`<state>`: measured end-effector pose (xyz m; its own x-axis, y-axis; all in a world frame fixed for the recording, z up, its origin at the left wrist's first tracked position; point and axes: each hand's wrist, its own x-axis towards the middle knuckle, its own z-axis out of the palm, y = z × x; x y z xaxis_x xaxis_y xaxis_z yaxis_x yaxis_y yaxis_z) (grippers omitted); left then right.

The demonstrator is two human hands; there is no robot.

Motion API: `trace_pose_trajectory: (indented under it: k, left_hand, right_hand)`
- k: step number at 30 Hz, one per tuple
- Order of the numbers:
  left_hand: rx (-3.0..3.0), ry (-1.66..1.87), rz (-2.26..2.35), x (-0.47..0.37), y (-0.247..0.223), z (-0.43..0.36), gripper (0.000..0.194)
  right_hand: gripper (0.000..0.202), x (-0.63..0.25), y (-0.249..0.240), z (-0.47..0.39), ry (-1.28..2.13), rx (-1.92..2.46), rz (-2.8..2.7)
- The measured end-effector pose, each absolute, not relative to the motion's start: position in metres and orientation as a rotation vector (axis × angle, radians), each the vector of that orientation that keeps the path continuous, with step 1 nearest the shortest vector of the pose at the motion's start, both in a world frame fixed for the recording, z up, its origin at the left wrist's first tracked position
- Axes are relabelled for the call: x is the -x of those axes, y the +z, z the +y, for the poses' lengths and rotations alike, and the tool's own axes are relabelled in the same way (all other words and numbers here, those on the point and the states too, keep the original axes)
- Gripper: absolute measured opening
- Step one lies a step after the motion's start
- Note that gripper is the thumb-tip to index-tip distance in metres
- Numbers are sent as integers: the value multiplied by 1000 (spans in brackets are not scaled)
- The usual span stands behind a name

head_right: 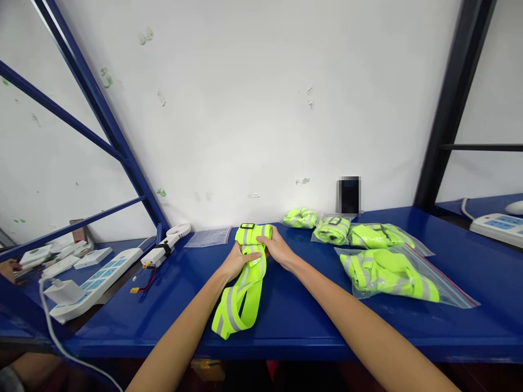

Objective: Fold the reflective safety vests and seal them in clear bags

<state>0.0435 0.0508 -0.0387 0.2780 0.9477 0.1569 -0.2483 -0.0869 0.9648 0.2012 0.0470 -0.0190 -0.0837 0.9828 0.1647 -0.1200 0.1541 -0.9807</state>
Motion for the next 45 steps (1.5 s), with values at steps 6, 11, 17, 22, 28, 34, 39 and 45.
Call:
trace_pose_trajectory:
  k: [6,11,17,22,28,34,39,45]
  left_hand:
    - [-1143,1157,686,-46,-30,49,65]
    - [-1094,1145,720,-46,-29,50,53]
    - [-1000,1116,599,-49,-25,46,44]
    - [-952,1048,538,-52,-24,47,59]
    - [-942,1100,601,-50,-25,53,61]
    - [-948,1257,648,-47,-22,53,38]
    - [-954,1393,655,-47,-24,56,47]
    - [-919,1485,649,-45,-27,61,53]
  right_hand:
    - [53,-203,-15,45,1217,757,-1375]
    - [40,-206,-16,48,815,741,-1499]
    - [32,-208,-20,51,711,760,-1477]
    - [28,-204,-24,51,754,773,-1344]
    - [30,-203,-26,54,969,747,-1299]
    - [31,-205,-19,51,939,795,-1352]
    - [73,-210,-18,55,1042,809,-1277]
    - [74,-208,-27,58,1256,785,-1337]
